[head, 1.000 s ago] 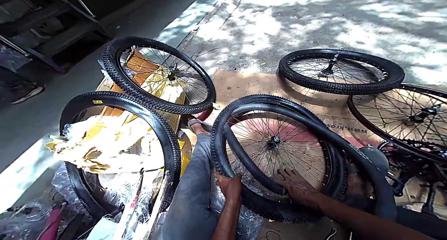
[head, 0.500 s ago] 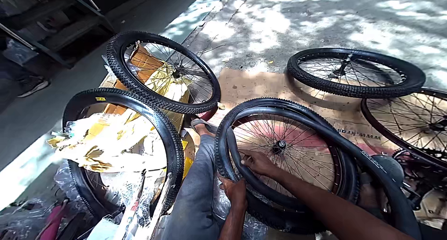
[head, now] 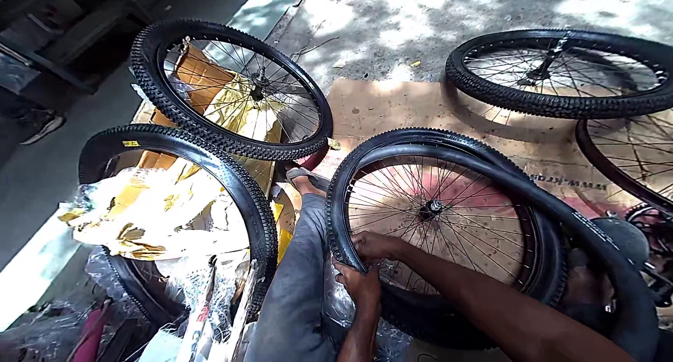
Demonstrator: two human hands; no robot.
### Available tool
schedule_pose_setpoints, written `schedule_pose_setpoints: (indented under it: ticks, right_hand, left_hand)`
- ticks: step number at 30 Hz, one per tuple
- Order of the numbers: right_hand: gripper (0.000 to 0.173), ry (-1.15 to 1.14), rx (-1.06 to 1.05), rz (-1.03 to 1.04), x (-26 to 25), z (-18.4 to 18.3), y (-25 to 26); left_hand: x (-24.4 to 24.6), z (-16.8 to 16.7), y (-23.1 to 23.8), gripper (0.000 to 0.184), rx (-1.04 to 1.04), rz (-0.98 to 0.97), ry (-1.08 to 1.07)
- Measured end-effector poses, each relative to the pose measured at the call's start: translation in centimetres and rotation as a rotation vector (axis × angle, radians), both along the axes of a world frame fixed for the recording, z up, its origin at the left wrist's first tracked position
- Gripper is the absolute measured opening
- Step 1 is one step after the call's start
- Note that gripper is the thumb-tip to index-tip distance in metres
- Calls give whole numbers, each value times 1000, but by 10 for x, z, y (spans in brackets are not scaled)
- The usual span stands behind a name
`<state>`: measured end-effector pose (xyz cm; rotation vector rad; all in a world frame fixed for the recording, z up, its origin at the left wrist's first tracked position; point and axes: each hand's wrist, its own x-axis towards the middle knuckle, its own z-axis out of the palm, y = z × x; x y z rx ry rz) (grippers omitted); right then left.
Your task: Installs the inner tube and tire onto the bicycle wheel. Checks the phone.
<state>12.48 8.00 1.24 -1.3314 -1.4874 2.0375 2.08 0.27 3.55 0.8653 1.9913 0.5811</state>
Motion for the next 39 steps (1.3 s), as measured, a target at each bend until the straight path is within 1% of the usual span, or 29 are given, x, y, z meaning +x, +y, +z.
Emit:
schedule_pose_setpoints:
  ticks: [1, 3, 4, 5, 6, 7, 8, 10, 11, 12, 13, 14, 15, 16, 17, 18, 19, 20, 21, 22, 24, 25, 27, 29, 31, 34, 35, 37, 39]
  right_hand:
    - [28, -37, 4, 17, -2, -1, 1]
    - [46, -4, -30, -83, -3, -9, -11]
    - [52, 36, -53, -151, -1, -13, -22]
    - [48, 65, -62, -214, 3, -17, -37]
    - [41, 53, -36, -244, 10, -20, -57]
    - [38, -24, 41, -202, 22, -20, -80]
    - [42, -144, 162, -99, 38, -17, -104]
    - [57, -395, 364, 150, 81, -3, -158]
    - [68, -501, 448, 262, 105, 3, -185]
    - [83, -602, 523, 355, 130, 8, -211]
    - [97, -693, 539, 427, 156, 16, -234]
    - [104, -776, 498, 460, 181, 26, -254]
    - [106, -871, 421, 467, 203, 34, -272]
    - [105, -967, 314, 460, 221, 40, -284]
    - [99, -1043, 215, 467, 235, 45, -289]
    - [83, -1080, 147, 496, 243, 54, -287]
    - [61, -1103, 118, 549, 247, 63, -280]
    - [48, -1123, 107, 575, 250, 70, -268]
    - [37, -1164, 155, 527, 255, 74, -254]
    - [33, -1209, 265, 410, 263, 72, -241]
    - [38, -1326, 566, 207, 275, 57, -217]
    - [41, -1360, 670, 142, 272, 50, -210]
    - [52, -1343, 719, 91, 258, 31, -209]
    - [57, -1252, 747, 105, 240, 5, -226]
    - [53, -1153, 792, 146, 231, -5, -236]
    - [49, -954, 784, 223, 224, 12, -222]
    - [43, -883, 770, 296, 220, 18, -218]
    - [40, -793, 729, 425, 212, 20, -213]
    - [39, -732, 692, 465, 203, 16, -206]
  left_hand:
    - [-1, -6, 1, 119, -15, 0, 11]
    - [-2, -13, 3, 117, -28, 19, 0]
    - [-3, -16, 4, 117, -26, 25, -16]
    - [-5, -19, 4, 117, -29, 24, -28]
    - [-8, -23, 3, 117, -37, 23, -41]
    - [-11, -25, 3, 117, -45, 26, -53]
    - [-13, -27, 3, 116, -44, 30, -49]
    - [-13, -21, 0, 114, -13, -23, 42]
    - [-12, -15, -5, 111, 33, -107, 150]
    - [-10, -9, -13, 103, 118, -226, 276]
    - [-7, -4, -24, 90, 223, -374, 374]
    - [-3, 0, -36, 71, 316, -551, 417]
    - [1, 4, -50, 53, 381, -758, 419]
    - [7, 7, -64, 43, 397, -986, 395]
    - [14, 7, -76, 42, 368, -1215, 353]
    - [21, 4, -90, 45, 323, -1423, 315]
    - [26, -2, -103, 50, 284, -1590, 320]
    - [29, -8, -115, 57, 269, -1705, 354]
    - [31, -15, -122, 59, 291, -1764, 398]
    - [32, -20, -126, 58, 318, -1779, 451]
    - [35, -24, -127, 51, 315, -1769, 557]
    - [38, -22, -128, 46, 274, -1762, 595]
    - [48, -16, -120, 44, 181, -1734, 653]
    - [48, -8, -110, 53, 138, -1696, 681]
    - [42, 4, -102, 62, 187, -1672, 682]
    - [39, 24, -90, 60, 230, -1656, 645]
    - [40, 27, -87, 62, 201, -1672, 623]
    - [41, 29, -83, 66, 106, -1696, 582]
    - [43, 31, -79, 61, 3, -1716, 580]
